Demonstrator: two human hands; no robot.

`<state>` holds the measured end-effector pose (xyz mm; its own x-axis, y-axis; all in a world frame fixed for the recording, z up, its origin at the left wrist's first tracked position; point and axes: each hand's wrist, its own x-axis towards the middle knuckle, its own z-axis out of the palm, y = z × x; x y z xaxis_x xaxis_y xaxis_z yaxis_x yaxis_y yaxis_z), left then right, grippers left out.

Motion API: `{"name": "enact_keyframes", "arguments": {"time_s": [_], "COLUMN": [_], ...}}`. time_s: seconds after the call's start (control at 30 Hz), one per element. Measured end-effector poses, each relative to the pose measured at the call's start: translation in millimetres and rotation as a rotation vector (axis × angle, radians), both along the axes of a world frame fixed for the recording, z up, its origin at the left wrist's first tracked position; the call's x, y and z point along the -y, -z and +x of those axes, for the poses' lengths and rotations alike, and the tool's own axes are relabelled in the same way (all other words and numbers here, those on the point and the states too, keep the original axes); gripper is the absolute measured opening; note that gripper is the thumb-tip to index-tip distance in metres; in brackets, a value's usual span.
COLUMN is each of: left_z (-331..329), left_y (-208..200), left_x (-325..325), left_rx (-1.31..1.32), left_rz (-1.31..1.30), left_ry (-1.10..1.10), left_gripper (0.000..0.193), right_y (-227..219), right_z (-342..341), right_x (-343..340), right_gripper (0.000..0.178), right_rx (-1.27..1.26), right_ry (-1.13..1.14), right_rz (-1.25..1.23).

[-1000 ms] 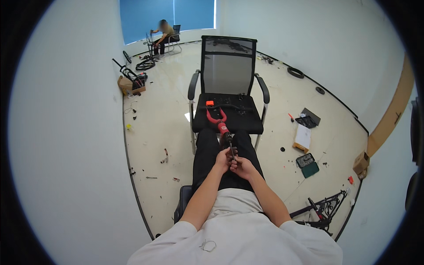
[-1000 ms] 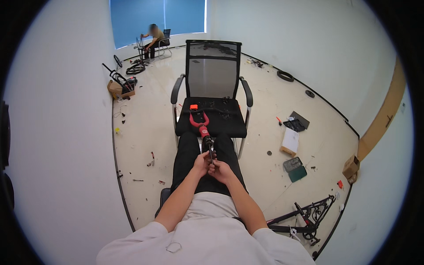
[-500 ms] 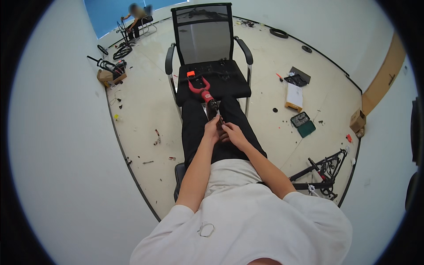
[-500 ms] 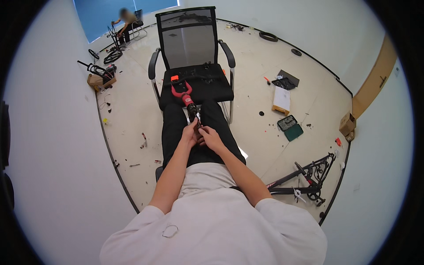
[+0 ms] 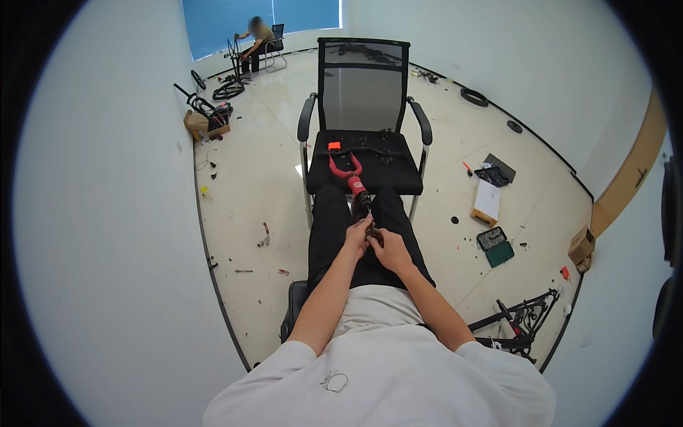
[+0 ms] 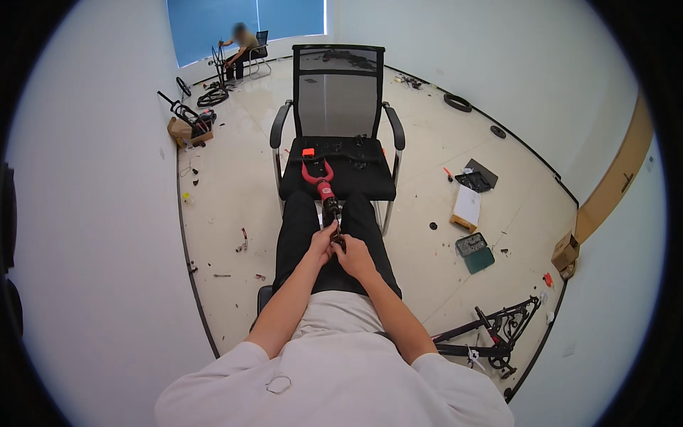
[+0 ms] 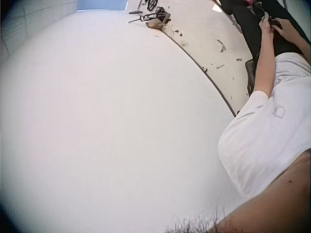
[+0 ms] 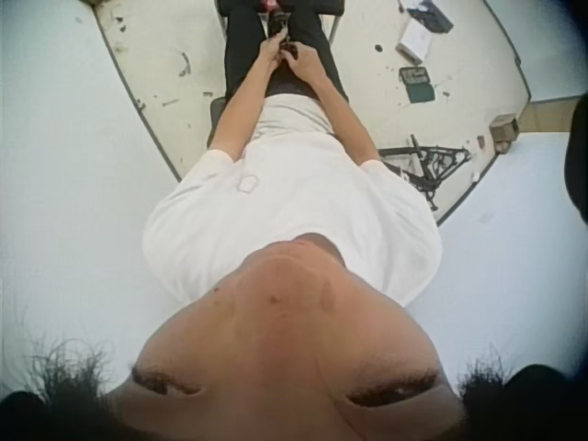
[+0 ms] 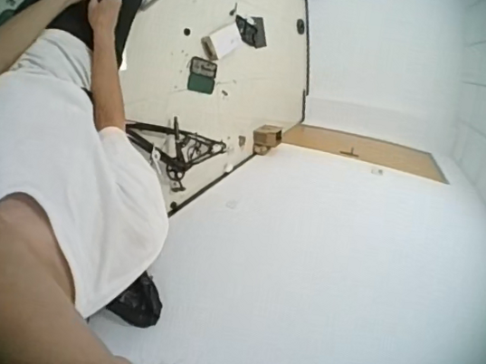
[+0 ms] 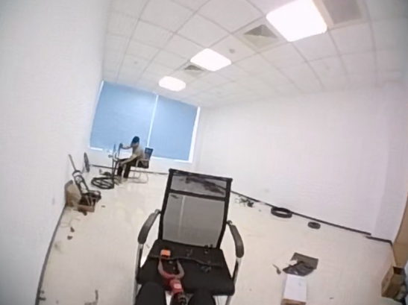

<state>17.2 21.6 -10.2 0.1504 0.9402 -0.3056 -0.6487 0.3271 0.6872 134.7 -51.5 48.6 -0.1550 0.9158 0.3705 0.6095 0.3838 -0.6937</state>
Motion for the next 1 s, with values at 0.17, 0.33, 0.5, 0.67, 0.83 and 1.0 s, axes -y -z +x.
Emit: {"name": "enact_keyframes", "arguments": {"time_s": [0.17,0.33,0.5,0.67,0.83,1.0], "left_z": [-5.6,-6.5,-10.3,-6.1,-3.6,2.1], "left_y": [-4.8,-10.1,-5.9,8.0,8.1,12.5], "left_x": [9.4,13.5,10.0,1.7,1.5,0.2], "left_rx": [0.051,0.224,0.107,0.093,0.054,0.010], "left_rz": [-0.005,0.043,-0.007,-0.050,-0.073,-0.075], "left_ry": [0.100,0.228,0.165,0.150,0.072,0.036], "left_gripper": [0.023,0.027,0.020,0.017,0.018,0.020], "right_y": [11.7,28.3,16.4,16.9,-3.4,6.9], "right_z": [-0.4,22.6,12.1,7.1,8.6,13.0], "right_x": [-13.8,-19.5,-14.8,-4.4,11.6,0.5], "right_gripper": [0.020,0.018,0.022,0.025,0.030,0.025], "right_rx": [-0.537,-1.157,-1.051,-0.390,-0.170,-0.012], "right_ry": [-0.019,-0.298,-0.253,-0.043,-0.046,-0.088], "right_rz": [-0.510,-0.897,-0.852,-0.303,-0.017,0.068]}}
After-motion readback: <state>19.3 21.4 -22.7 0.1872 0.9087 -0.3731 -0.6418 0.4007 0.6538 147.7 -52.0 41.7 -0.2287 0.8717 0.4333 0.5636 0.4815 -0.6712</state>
